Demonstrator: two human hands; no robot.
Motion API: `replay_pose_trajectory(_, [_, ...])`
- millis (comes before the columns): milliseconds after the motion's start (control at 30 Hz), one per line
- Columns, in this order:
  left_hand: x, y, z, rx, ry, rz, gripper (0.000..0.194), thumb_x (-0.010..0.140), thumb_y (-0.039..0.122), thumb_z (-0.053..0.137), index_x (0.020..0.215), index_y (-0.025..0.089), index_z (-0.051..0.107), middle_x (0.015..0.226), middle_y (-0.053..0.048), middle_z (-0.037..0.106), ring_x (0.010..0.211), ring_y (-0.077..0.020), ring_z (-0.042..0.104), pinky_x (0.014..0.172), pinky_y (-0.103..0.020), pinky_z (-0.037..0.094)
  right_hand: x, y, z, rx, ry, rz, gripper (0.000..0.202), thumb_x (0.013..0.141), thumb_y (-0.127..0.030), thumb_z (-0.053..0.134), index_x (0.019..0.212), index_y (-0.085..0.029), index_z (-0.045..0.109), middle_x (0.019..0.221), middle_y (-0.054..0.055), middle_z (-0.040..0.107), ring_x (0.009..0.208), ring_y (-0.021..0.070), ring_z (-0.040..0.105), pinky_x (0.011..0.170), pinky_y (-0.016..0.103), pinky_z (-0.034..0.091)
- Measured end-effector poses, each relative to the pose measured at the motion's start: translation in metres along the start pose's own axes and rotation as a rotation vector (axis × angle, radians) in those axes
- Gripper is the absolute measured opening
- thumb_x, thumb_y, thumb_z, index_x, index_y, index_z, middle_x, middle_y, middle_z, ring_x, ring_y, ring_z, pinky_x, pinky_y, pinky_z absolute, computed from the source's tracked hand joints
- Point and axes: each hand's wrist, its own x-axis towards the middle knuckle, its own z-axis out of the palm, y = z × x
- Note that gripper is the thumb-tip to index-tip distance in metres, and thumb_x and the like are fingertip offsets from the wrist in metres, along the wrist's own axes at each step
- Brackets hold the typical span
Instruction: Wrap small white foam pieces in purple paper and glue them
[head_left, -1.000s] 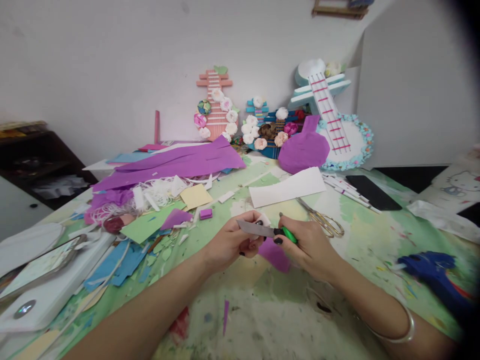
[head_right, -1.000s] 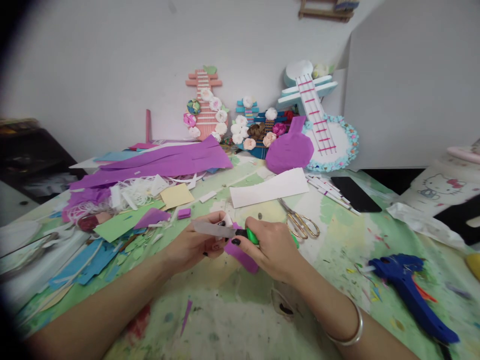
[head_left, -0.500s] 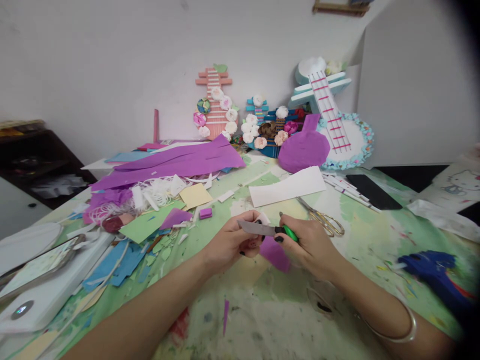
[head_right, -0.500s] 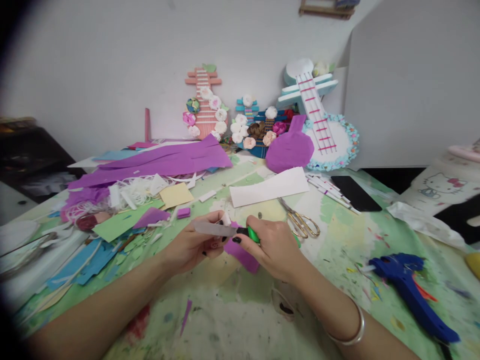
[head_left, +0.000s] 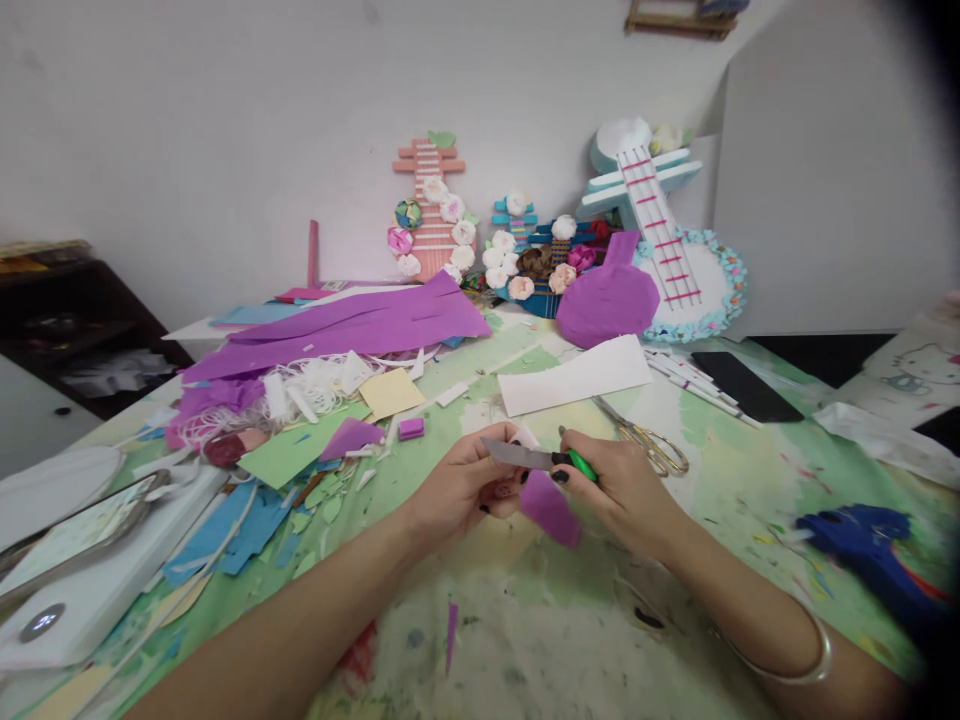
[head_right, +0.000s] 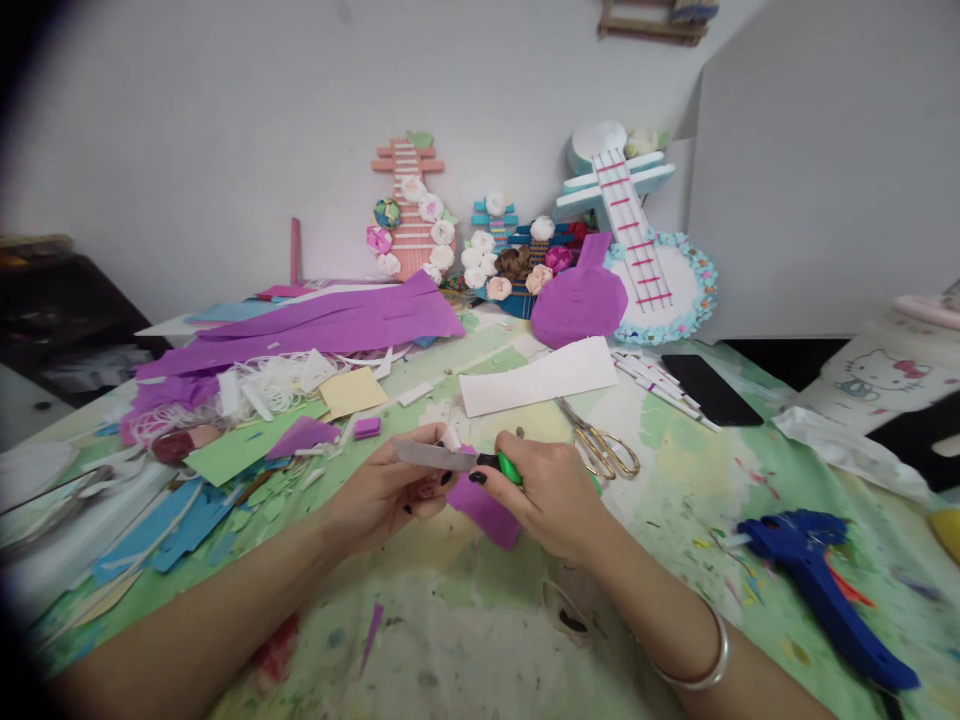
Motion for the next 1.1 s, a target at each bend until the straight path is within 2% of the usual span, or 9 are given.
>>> replay_pose_trajectory(400, [-0.0019,0.0011,0.0021,-0.052,-0.003,0.008,0.021,0.079,0.028,0.067,0.077,0.015,0.051,0.059,0.004,0.044,0.046,-0.0027,0.022,0.042,-0.016,0.015,-0.0012,0.0067,0.0017,0.017,0.009,0.01,0.038,0.094,-0.05,0.033,0.073,-0.02,0.041,0.056,-0.005,0.039,0.051,0.011,0.034,0.055,0.024,0.021])
replay_pose_trajectory(733, [0.0005,0.0002,-0.006,-0.035,-0.059,-0.046,0.025,0.079,0.031,0.068,0.076,0.016,0.049,0.06,0.005,0.042,0.045,-0.0024,0.019,0.039,-0.014,0.012,-0.0014,0.0092,0.0043,0.018,-0.043,0.037,0.043,0.093,-0.055,0.031,0.073,-0.02,0.043,0.055,-0.005,0.04,0.05,0.0112,0.036,0.054,0.025,0.021])
replay_pose_trajectory(1100, [-0.0005,-0.0006,-0.0062,-0.026,-0.078,-0.042,0.025,0.08,0.034,0.067,0.077,0.017,0.049,0.059,0.006,0.041,0.045,-0.0026,0.018,0.038,-0.014,0.011,-0.0018,0.0057,0.0033,0.008,-0.034,0.026,0.04,0.094,-0.052,0.032,0.073,-0.02,0.042,0.055,-0.005,0.039,0.049,0.0103,0.034,0.054,0.024,0.022])
